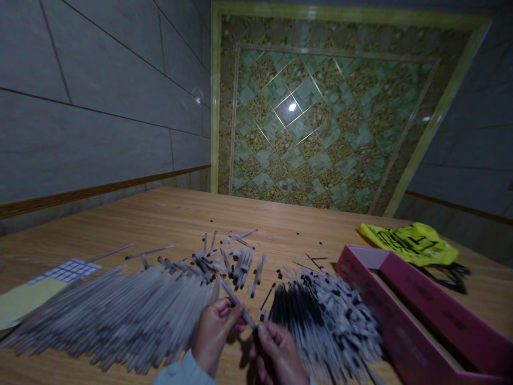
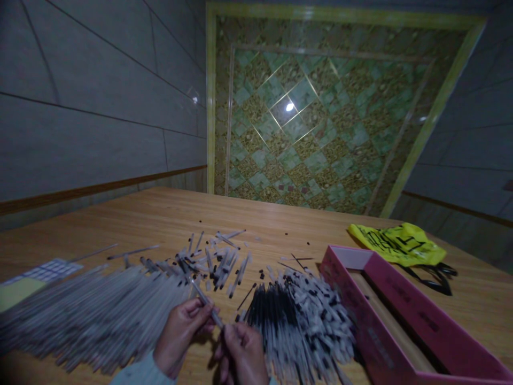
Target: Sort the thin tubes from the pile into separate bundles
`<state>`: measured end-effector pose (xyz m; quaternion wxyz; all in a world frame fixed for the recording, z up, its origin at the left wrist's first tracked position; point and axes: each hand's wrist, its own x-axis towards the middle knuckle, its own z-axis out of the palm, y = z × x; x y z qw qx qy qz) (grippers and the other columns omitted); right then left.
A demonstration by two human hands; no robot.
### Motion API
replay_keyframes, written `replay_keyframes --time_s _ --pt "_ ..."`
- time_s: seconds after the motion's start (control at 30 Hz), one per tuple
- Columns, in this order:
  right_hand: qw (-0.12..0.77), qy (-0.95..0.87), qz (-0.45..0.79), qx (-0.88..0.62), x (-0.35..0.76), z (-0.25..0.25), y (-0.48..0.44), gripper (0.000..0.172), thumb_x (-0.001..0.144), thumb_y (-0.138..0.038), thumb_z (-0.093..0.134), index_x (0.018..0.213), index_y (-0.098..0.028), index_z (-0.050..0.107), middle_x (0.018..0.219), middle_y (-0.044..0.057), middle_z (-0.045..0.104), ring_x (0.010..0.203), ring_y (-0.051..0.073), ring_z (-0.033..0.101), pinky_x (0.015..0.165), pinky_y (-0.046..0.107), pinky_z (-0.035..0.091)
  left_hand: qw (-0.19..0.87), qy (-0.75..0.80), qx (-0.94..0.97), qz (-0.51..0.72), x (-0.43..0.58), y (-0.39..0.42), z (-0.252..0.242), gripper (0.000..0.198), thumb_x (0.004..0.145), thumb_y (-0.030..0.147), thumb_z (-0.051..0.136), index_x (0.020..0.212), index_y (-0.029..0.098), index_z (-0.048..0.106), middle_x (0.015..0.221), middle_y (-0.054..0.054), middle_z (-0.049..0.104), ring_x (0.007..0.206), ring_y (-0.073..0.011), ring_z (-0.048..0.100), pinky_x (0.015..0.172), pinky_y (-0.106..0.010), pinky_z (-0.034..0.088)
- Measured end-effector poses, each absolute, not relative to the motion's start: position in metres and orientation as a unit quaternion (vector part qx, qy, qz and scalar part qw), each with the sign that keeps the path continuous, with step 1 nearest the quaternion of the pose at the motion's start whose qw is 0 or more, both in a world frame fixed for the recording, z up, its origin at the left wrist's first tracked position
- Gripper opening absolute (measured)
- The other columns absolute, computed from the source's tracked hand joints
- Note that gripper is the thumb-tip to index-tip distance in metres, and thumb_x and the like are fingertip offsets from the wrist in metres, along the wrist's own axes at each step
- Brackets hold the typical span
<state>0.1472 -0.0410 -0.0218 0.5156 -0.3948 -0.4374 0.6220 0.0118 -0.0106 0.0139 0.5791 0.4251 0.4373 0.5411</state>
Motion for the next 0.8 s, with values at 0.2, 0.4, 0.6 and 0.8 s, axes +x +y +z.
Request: replay_keyframes --time_s 0.2,0.4,0.6,0.8 --pt "0.573 -0.433 0.568 -0.401 0.1468 -0.0192 -0.0425 0.042 0.058 -0.048 0.076 0.066 -0.016 0.050 0.042 -0.007 0.050 0.027 0.002 0.035 0.029 0.013 0.024 0.575 0.444 0.422 0.543 0.0120 -0.0102 0.0140 0.034 0.057 0.044 0.075 0.065 0.012 0.065 0.059 -0.005 0.068 0.058 -0.0169 0.064 0.050 -0.021 0.050" --pt "0.521 -0.428 0.627 -0.391 0.1477 -0.0246 -0.0396 0.047 0.071 -0.059 0.058 0.058 -0.014 0.050 0.035 -0.005 0.045 0.023 0.002 0.028 0.026 0.014 0.016 0.580 0.444 0.413 0.545 0.0123 -0.0084 0.0109 0.034 0.055 0.043 0.076 0.063 0.013 0.064 0.058 -0.004 0.067 0.056 -0.0159 0.063 0.048 -0.021 0.049" --pt "0.552 -0.427 0.606 -0.382 0.1487 -0.0240 -0.0395 0.042 0.062 -0.052 0.071 0.066 -0.016 0.050 0.039 -0.008 0.046 0.027 0.002 0.031 0.028 0.013 0.022 0.579 0.446 0.412 0.545 0.0110 -0.0082 0.0083 0.034 0.056 0.043 0.075 0.064 0.012 0.065 0.058 -0.004 0.067 0.056 -0.0154 0.063 0.048 -0.021 0.050" --pt "0.515 -0.438 0.634 -0.375 0.1480 -0.0200 -0.0410 0.048 0.069 -0.060 0.061 0.058 -0.014 0.053 0.031 -0.007 0.041 0.022 0.002 0.026 0.025 0.014 0.014 0.575 0.448 0.413 0.545 0.0110 -0.0079 0.0107 0.034 0.057 0.044 0.075 0.065 0.012 0.065 0.059 -0.004 0.068 0.054 -0.0141 0.062 0.048 -0.020 0.050"
